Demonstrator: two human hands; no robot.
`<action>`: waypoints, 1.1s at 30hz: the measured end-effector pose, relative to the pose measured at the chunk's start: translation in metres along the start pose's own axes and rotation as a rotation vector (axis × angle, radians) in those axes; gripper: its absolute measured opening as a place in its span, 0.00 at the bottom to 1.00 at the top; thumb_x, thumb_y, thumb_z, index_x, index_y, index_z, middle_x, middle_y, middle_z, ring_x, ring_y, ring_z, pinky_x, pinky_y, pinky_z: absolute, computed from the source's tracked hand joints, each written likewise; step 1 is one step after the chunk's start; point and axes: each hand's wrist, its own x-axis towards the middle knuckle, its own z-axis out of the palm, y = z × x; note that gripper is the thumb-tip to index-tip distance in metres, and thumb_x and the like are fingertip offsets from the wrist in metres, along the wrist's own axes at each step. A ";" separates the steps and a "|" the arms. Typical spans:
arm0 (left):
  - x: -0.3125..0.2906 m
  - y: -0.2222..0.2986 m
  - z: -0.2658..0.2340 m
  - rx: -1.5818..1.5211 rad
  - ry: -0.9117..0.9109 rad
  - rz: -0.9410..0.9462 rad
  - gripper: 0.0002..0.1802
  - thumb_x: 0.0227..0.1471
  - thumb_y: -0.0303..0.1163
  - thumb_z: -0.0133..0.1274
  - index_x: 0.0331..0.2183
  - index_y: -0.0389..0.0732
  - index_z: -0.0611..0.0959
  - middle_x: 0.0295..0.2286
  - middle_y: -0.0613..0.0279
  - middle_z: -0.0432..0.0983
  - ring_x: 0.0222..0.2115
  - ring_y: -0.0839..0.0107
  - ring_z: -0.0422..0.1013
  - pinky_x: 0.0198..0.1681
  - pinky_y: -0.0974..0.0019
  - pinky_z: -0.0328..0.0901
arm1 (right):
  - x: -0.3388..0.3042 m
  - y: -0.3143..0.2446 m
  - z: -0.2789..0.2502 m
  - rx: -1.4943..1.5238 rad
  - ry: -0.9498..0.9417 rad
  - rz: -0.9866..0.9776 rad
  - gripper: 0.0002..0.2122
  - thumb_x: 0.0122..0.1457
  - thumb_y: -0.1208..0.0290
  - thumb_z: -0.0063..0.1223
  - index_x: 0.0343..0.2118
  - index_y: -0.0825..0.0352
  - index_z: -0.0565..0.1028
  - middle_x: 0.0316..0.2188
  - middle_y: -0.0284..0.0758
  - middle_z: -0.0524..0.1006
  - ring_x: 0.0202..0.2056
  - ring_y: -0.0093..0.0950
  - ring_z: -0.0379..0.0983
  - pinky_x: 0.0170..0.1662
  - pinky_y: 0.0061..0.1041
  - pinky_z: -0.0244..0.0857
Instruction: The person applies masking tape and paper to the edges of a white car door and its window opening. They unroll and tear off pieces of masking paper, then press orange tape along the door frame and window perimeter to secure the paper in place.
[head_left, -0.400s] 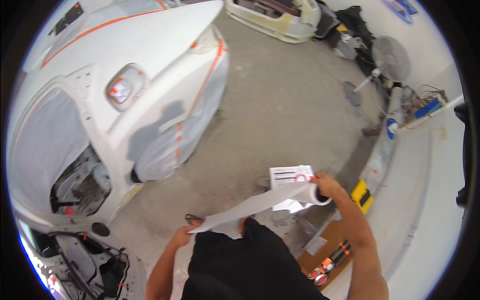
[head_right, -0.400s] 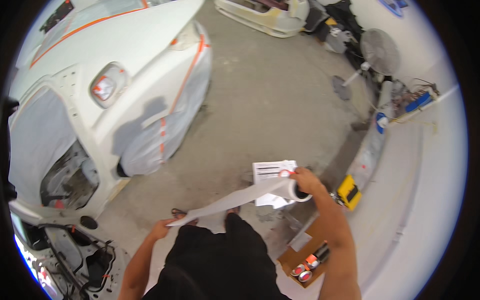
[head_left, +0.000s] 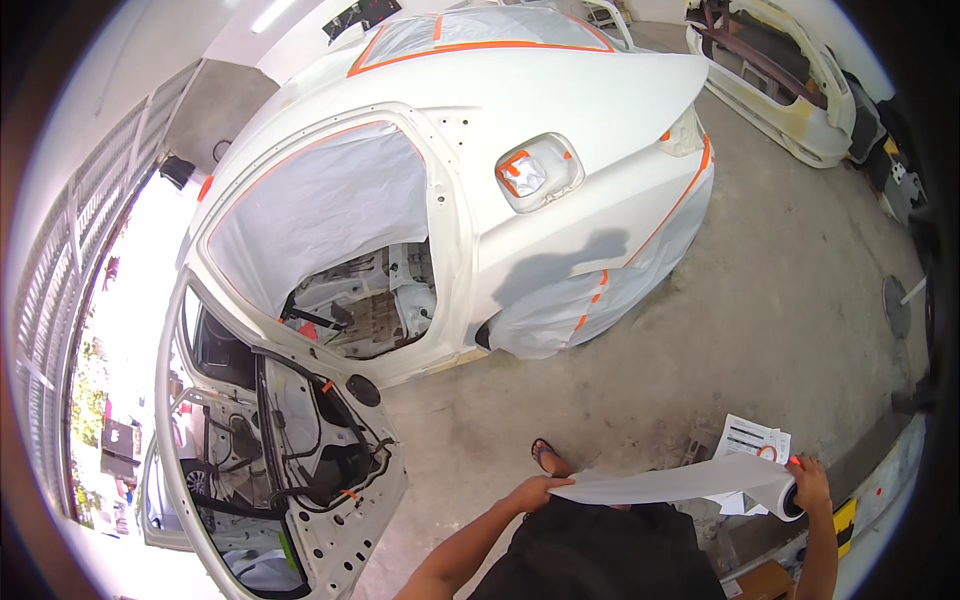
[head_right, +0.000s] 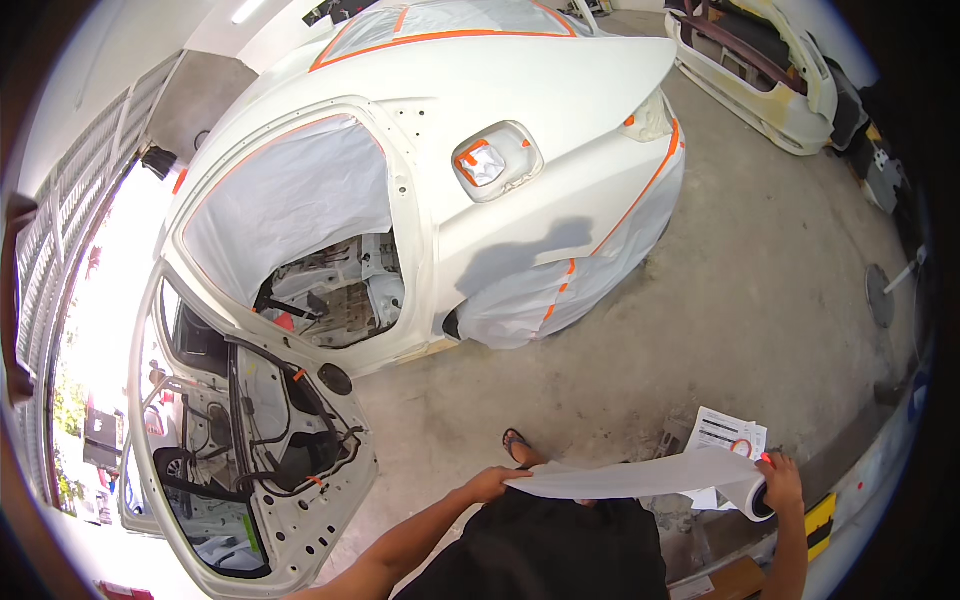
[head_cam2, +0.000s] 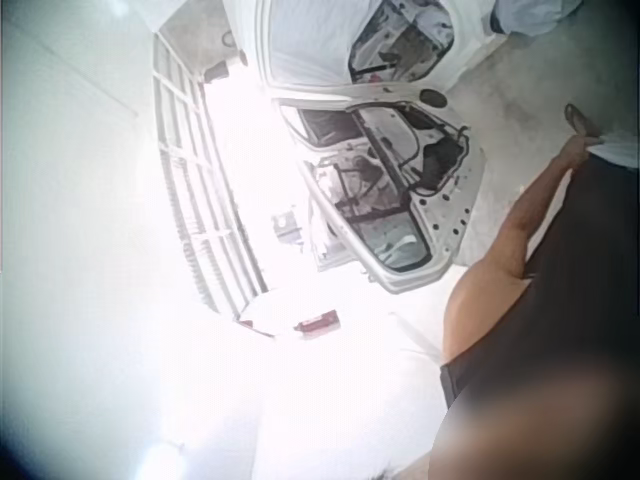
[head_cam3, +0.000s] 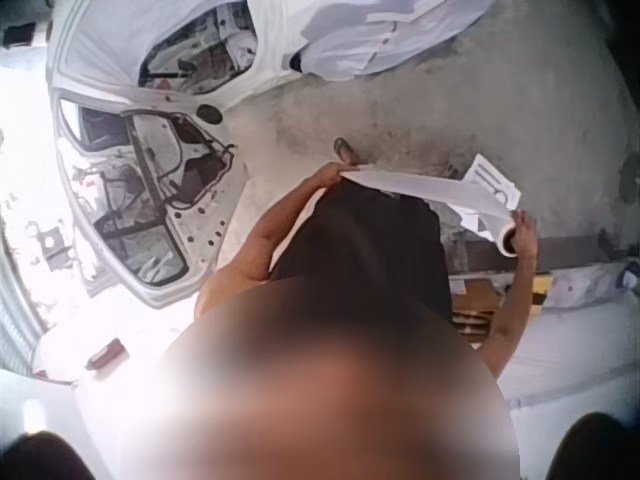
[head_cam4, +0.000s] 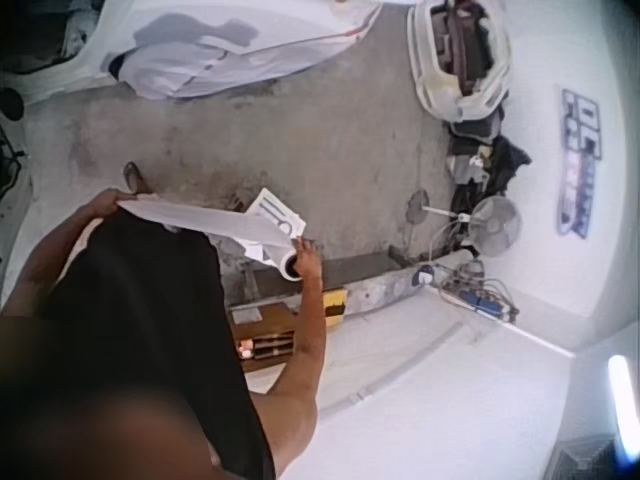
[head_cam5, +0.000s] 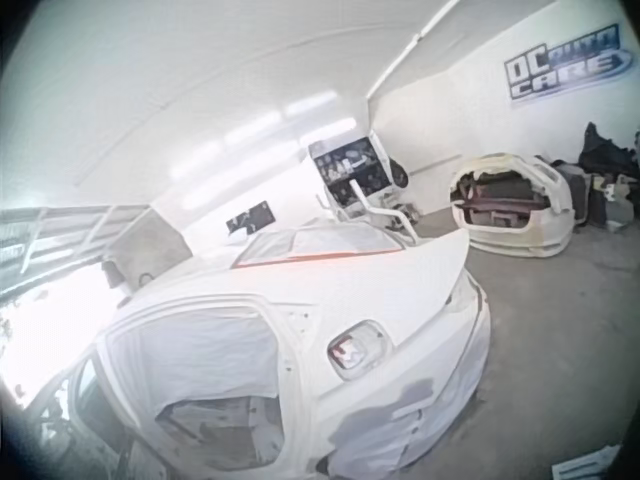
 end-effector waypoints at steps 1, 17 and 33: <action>0.000 -0.001 0.000 -0.009 0.059 0.056 0.39 0.44 0.20 0.46 0.59 0.55 0.80 0.50 0.43 0.79 0.50 0.43 0.75 0.57 0.52 0.67 | -0.002 -0.001 -0.006 0.011 0.012 -0.019 0.30 0.35 0.78 0.69 0.48 0.59 0.80 0.50 0.40 0.73 0.54 0.46 0.69 0.60 0.42 0.65; 0.075 0.028 -0.086 0.038 -0.114 0.035 0.23 0.55 0.18 0.49 0.51 0.41 0.86 0.46 0.49 0.84 0.49 0.61 0.80 0.55 0.64 0.69 | -0.022 -0.031 -0.020 0.252 0.155 0.700 0.32 0.46 0.69 0.69 0.58 0.57 0.74 0.53 0.42 0.72 0.57 0.46 0.71 0.59 0.47 0.67; 0.164 0.007 -0.158 0.122 -0.056 0.164 0.16 0.59 0.22 0.53 0.48 0.36 0.86 0.40 0.52 0.85 0.42 0.65 0.78 0.50 0.64 0.69 | 0.007 -0.267 0.038 1.487 1.819 1.144 0.12 0.69 0.75 0.53 0.53 0.71 0.75 0.41 0.29 0.77 0.41 0.18 0.73 0.49 0.19 0.68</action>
